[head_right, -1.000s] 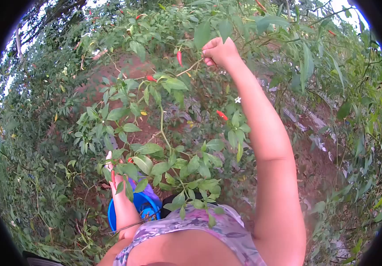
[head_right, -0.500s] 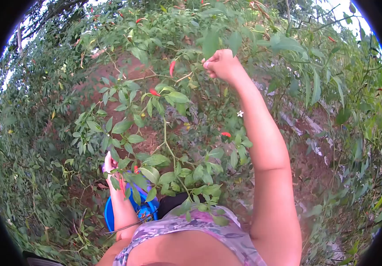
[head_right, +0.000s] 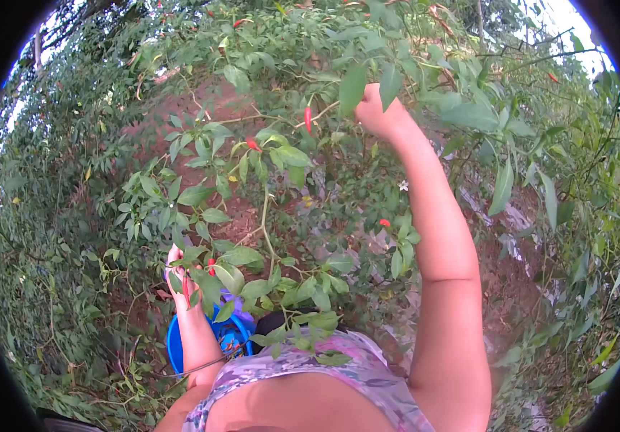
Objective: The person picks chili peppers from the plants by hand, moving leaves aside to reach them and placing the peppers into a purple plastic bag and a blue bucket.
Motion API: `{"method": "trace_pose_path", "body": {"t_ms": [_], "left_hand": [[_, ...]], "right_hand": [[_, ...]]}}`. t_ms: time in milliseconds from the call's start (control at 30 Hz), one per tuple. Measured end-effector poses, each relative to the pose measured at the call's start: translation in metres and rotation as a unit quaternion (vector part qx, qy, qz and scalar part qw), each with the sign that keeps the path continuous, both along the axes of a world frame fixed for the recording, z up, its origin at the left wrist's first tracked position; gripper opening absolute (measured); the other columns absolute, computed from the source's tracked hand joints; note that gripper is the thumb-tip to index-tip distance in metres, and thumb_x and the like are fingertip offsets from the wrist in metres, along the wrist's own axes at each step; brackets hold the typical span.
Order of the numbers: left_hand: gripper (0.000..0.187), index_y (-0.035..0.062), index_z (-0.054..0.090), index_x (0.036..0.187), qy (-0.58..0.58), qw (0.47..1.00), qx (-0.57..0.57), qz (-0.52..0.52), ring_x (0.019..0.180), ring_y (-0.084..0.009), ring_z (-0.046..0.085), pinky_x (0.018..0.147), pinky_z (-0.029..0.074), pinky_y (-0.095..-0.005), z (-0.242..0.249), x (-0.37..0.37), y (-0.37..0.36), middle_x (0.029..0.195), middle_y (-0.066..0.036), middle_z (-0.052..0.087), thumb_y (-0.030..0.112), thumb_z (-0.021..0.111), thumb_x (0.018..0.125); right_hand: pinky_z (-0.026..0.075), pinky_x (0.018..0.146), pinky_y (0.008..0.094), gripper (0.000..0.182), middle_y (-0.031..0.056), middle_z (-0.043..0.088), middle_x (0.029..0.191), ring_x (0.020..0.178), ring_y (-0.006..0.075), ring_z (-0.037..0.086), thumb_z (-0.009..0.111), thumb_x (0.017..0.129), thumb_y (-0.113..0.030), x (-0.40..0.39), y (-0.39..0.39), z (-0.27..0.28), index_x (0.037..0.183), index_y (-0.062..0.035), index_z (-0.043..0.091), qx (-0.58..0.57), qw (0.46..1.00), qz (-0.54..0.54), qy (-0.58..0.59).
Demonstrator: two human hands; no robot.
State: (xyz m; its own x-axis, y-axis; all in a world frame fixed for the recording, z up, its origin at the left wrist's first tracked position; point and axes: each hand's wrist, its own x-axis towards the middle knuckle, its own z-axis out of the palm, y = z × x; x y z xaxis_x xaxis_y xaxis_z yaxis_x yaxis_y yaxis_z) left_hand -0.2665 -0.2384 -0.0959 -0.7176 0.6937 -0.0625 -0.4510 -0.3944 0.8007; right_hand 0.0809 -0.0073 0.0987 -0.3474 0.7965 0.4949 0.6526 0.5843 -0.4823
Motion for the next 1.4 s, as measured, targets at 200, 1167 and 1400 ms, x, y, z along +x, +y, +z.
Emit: {"method": "trace_pose_path", "body": {"t_ms": [200, 1167, 1400], "left_hand": [[0.027, 0.0124, 0.044, 0.067, 0.060, 0.998, -0.017, -0.006, 0.046, -0.0059, 0.031, 0.040, 0.022, -0.0216, 0.004, -0.001, -0.002, 0.059, 0.004, 0.036, 0.026, 0.054, 0.087], [0.019, 0.0121, 0.052, 0.071, 0.009, 0.996, -0.026, 0.084, 0.052, -0.0031, 0.040, 0.050, 0.033, -0.0170, -0.006, -0.006, -0.015, 0.060, 0.007, 0.041, 0.021, 0.054, 0.088], [0.015, 0.0079, 0.053, 0.073, 0.135, 0.982, -0.022, 0.133, 0.056, -0.0054, 0.050, 0.047, 0.037, -0.0209, -0.024, -0.026, -0.022, 0.064, 0.001, 0.050, 0.017, 0.054, 0.085]], "right_hand": [[0.042, 0.055, 0.0254, 0.018, 0.0024, 0.055, 0.061, 0.052, 0.0080, 0.051, 0.041, 0.080, -0.006, -0.009, -0.019, 0.002, 0.086, 0.0004, 0.056, -0.032, 0.991, 0.030, 0.124], [0.050, 0.072, 0.0372, 0.014, 0.0085, 0.065, 0.084, 0.085, 0.0266, 0.061, 0.064, 0.069, -0.014, -0.183, 0.134, 0.145, 0.082, -0.0123, 0.067, 0.321, 0.916, 0.008, -0.239], [0.050, 0.071, 0.0393, 0.016, 0.0109, 0.065, 0.086, 0.083, 0.0284, 0.062, 0.055, 0.073, -0.014, -0.184, 0.138, 0.130, 0.085, -0.0102, 0.066, 0.294, 0.907, 0.014, -0.301]]}}
